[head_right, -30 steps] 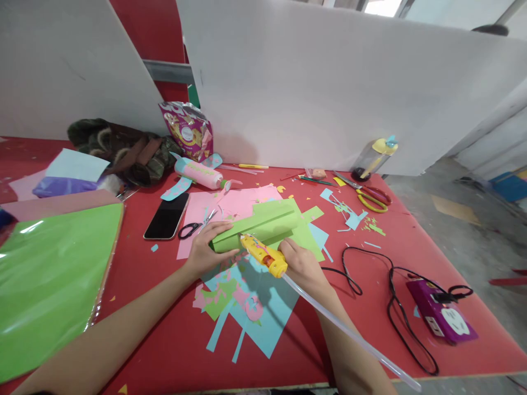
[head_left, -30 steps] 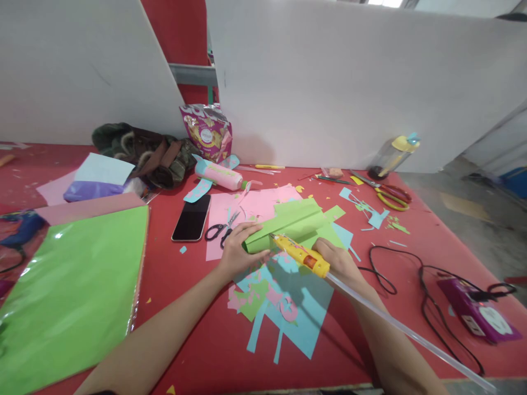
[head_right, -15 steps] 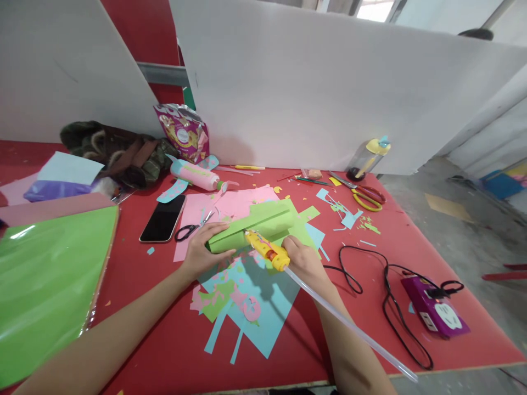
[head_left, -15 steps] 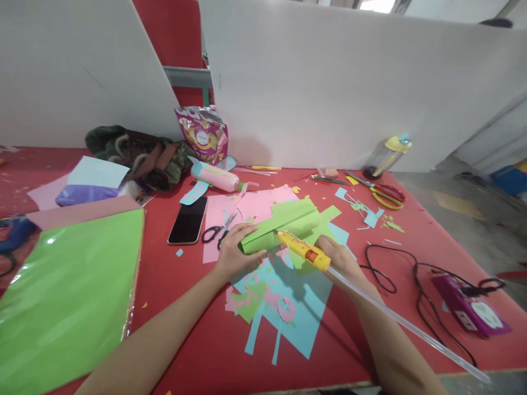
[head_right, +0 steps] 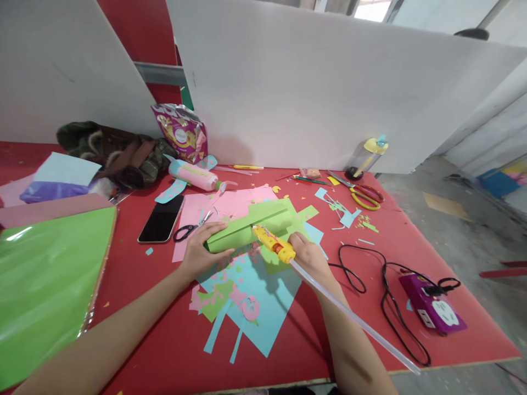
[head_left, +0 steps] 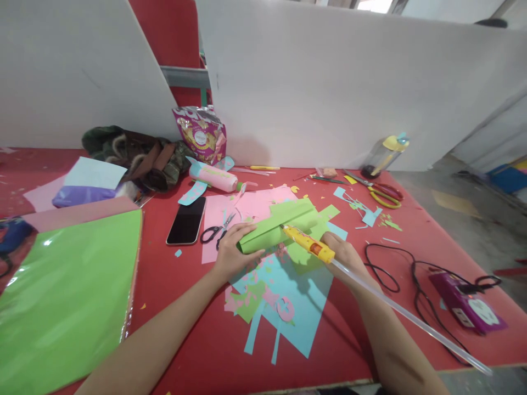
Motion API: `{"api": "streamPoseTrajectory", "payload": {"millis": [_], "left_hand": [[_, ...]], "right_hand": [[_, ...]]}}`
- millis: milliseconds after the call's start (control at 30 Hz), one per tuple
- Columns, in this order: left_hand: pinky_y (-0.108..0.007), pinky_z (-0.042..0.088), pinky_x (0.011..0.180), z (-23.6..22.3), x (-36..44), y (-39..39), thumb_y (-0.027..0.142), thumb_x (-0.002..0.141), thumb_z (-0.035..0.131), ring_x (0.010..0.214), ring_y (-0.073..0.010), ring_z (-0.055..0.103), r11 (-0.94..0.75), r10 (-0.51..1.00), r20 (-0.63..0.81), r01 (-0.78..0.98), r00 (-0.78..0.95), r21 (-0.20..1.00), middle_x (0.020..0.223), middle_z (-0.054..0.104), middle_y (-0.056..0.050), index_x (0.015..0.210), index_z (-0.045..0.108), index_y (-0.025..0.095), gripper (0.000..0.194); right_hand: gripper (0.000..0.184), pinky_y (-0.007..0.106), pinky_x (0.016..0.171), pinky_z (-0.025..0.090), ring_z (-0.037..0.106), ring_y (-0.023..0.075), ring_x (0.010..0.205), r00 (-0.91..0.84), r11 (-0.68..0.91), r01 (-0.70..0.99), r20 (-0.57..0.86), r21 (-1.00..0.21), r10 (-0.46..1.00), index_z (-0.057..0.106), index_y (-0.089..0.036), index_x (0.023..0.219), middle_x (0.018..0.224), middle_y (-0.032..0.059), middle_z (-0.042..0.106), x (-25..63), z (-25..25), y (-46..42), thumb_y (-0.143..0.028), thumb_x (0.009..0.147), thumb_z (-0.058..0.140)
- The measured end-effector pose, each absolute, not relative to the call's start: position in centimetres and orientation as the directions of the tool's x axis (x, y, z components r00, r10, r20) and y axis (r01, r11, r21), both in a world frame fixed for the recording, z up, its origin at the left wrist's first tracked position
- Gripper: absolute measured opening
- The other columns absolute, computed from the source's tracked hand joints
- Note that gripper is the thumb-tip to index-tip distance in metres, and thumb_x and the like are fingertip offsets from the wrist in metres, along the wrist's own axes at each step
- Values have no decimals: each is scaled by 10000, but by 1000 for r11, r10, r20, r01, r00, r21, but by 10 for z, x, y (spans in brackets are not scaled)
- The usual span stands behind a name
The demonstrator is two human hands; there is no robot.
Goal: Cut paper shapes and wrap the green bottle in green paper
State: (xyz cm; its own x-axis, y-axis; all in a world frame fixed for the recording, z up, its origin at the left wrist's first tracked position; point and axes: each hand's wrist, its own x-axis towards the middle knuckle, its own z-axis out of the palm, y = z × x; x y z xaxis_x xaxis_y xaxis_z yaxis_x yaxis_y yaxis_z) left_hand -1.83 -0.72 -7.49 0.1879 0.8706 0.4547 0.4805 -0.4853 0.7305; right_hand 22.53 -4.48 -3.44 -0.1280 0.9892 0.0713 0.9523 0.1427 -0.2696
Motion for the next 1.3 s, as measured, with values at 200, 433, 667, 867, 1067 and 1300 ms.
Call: {"api": "streamPoseTrajectory", "payload": {"millis": [200,433,667,867,1067,1300], "left_hand": [[-370,447,838,-73,-18,-7,257,561,687,925,-213,548,-472,878,443,487,182,735,972,584,-86,960,580,153,426],[-366,446,840,-75,-19,-6,272,567,683,928,-211,548,-471,879,437,488,189,735,984,580,-83,966,573,160,429],[-369,447,840,-75,-19,-6,279,568,679,926,-212,549,-471,878,439,491,188,733,979,581,-81,966,573,162,427],[-364,449,835,-74,-19,-6,261,565,685,920,-204,550,-471,879,440,487,185,736,970,580,-85,963,569,161,427],[-358,449,837,-74,-18,-6,266,562,688,926,-210,550,-473,878,441,484,186,736,969,582,-87,956,577,152,425],[-358,451,831,-74,-19,-6,266,558,689,918,-208,549,-474,877,443,488,188,732,969,582,-90,956,576,143,432]], "right_hand": [[108,196,441,281,446,104,482,-116,134,958,84,-254,990,425,-189,624,608,-7,474,232,-39,-43,-205,730,441],[160,228,536,382,543,147,623,-249,288,887,152,-360,957,546,-166,823,696,48,554,228,-35,-46,-197,778,397],[224,254,594,433,589,167,679,-261,283,811,117,-513,958,567,-175,940,774,60,626,225,-39,-46,-188,755,442],[170,240,555,427,580,149,608,-250,248,779,78,-576,965,573,-154,855,712,48,625,217,-41,-47,-194,744,451],[140,234,528,409,550,140,574,-263,256,773,74,-581,962,559,-136,800,670,44,581,205,-40,-49,-221,741,464],[79,208,482,366,507,115,519,-233,237,820,74,-521,970,516,-155,700,608,8,525,206,-41,-49,-202,732,460]]}}
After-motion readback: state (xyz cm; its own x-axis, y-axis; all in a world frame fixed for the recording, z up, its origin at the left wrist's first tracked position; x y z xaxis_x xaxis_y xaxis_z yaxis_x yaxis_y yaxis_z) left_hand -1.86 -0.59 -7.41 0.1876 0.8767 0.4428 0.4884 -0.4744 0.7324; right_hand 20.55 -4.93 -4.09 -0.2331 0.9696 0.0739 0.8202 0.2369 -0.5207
